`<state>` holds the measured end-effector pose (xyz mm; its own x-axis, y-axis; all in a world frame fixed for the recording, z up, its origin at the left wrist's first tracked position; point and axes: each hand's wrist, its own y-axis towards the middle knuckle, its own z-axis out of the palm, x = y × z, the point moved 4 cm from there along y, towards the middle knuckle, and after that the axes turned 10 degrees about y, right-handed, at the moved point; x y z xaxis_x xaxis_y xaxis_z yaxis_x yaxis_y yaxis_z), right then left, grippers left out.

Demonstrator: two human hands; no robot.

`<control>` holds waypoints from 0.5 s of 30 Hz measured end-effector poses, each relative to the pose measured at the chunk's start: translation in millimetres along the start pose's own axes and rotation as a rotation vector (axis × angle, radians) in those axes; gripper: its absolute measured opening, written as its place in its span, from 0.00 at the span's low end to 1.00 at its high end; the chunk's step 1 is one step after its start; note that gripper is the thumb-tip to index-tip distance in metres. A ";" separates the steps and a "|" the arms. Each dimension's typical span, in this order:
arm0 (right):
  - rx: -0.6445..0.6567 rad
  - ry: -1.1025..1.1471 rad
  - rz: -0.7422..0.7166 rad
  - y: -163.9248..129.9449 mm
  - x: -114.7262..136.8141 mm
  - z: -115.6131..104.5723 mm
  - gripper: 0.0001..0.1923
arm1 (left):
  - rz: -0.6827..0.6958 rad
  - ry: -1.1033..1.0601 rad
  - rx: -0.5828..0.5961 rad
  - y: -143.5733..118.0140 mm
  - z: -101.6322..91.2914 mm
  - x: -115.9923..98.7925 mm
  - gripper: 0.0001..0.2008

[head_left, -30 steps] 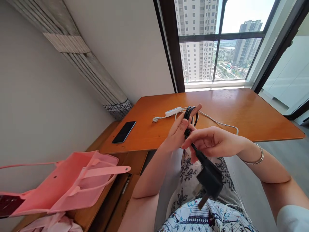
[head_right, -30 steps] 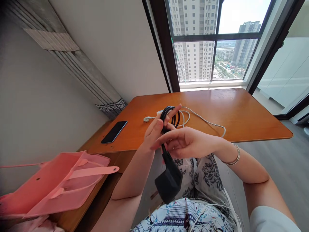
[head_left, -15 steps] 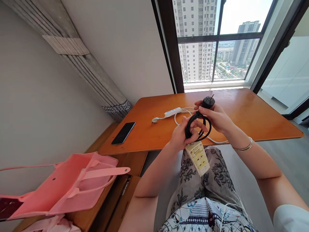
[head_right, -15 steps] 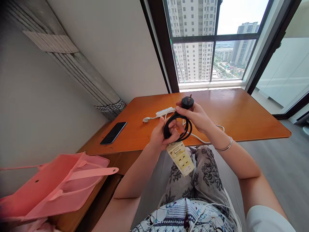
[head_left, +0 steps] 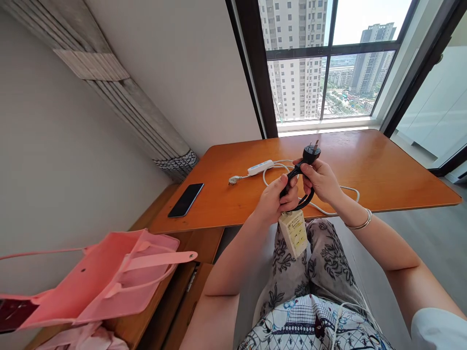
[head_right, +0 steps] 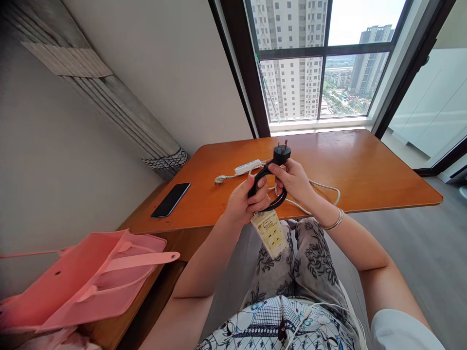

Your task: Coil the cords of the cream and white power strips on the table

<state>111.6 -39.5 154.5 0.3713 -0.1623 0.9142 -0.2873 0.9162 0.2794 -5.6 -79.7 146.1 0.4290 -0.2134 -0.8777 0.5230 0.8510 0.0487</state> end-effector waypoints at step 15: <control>0.140 -0.776 -0.424 -47.3 -80.8 -38.9 0.26 | 0.259 -0.217 -0.336 -4.8 -6.7 -34.3 0.22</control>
<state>129.6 -55.4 56.0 -0.2168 -0.7257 0.6529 -0.3855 0.6782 0.6257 -27.8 -73.2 172.8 0.6764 -0.0386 -0.7355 0.1264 0.9899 0.0643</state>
